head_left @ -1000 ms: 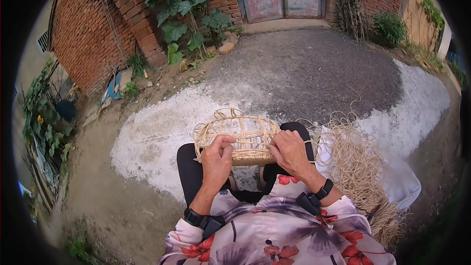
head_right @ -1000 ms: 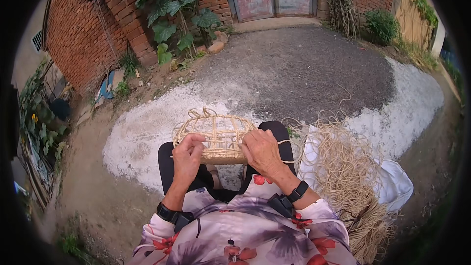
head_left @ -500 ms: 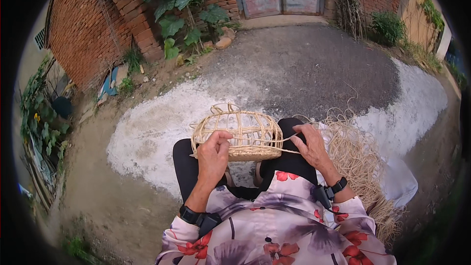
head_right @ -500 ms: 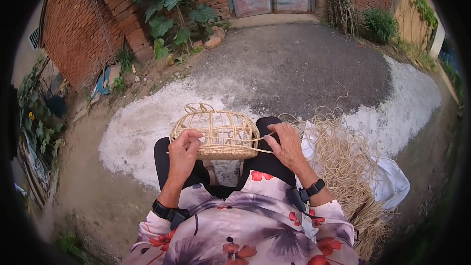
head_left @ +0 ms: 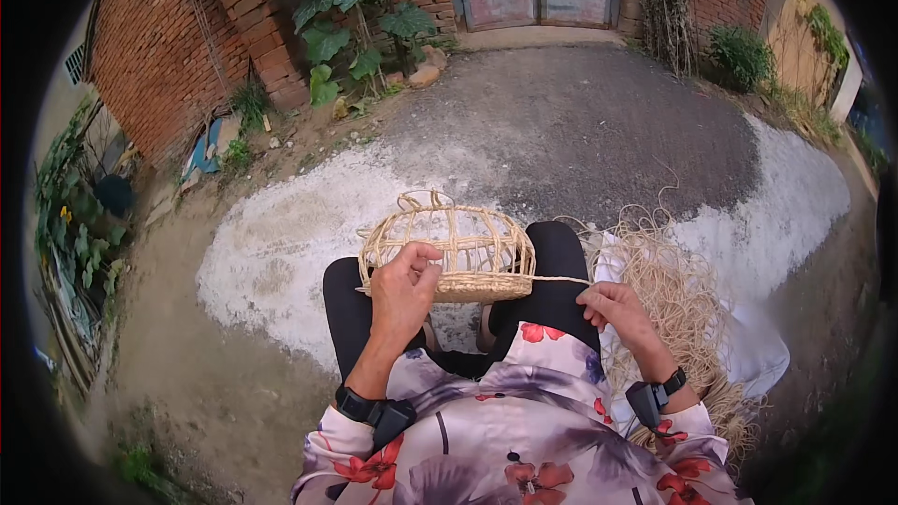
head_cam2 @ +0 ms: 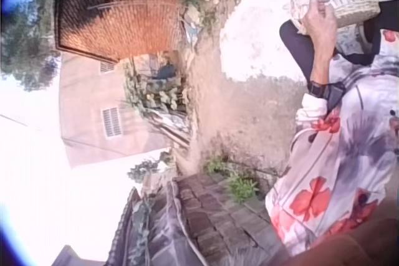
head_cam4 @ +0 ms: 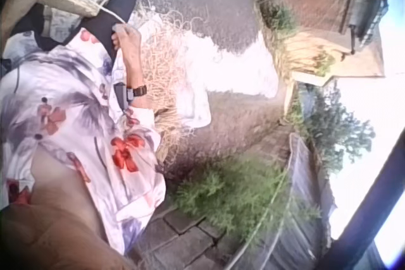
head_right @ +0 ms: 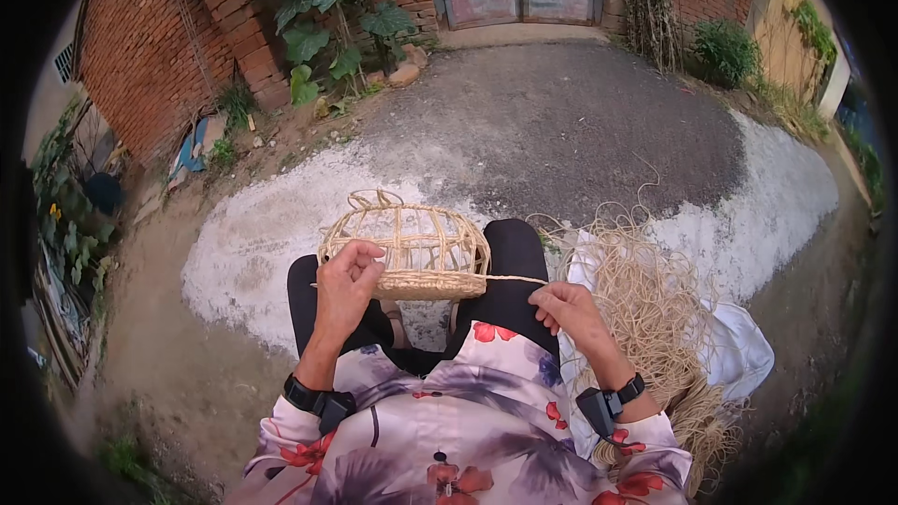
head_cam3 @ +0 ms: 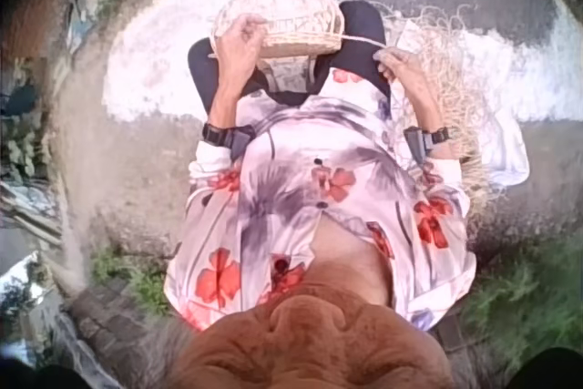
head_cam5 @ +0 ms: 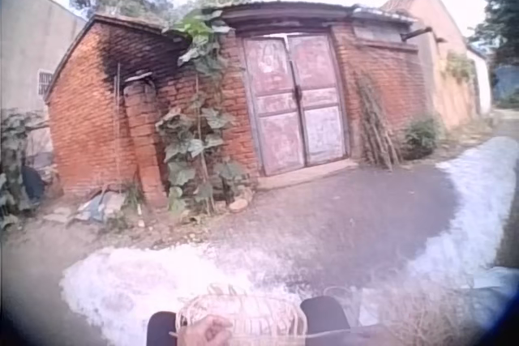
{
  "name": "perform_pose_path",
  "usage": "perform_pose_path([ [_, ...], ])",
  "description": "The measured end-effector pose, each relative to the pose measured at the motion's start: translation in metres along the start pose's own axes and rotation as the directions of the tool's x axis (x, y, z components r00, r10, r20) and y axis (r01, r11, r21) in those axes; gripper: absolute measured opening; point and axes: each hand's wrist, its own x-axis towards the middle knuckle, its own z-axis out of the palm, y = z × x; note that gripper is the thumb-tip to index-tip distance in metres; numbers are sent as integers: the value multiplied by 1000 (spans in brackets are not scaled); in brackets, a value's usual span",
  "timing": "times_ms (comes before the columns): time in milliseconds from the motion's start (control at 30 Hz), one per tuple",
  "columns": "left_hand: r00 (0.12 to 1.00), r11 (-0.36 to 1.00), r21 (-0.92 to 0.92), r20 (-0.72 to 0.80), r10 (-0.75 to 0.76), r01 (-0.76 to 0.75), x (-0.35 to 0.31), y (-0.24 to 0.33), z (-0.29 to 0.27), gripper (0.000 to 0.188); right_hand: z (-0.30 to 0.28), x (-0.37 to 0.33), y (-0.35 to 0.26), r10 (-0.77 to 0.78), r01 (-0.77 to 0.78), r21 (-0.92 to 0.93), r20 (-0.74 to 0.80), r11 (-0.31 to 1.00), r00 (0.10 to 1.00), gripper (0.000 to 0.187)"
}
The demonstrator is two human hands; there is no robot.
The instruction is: Weaving a small basket or container using straw or reed materials.
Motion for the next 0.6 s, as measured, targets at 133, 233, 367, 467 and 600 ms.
perform_pose_path([
  [133, 999, 1000, 0, 34, 5, -5, 6, -4, 1, 13, 73, 4, -4, 2, -250, 579, 394, 776, 919, 30],
  [233, 999, 997, 64, 24, 41, -42, 8, 1, -1, 12, 96, 24, 5, -105, -159, 904, 216, 396, 971, 32],
  [367, 998, 997, 51, 30, 59, -61, 7, -3, -2, 12, 93, 27, -2, -131, -20, 959, 58, 281, 990, 29],
  [467, 998, 997, 46, 10, 65, -66, 9, -3, 0, 12, 90, 31, -18, -197, 30, 938, 41, 346, 980, 26],
  [600, 966, 945, 255, -100, 237, -205, 5, 13, 6, 16, 82, 35, -4, -214, 96, 865, 13, 493, 977, 22],
])
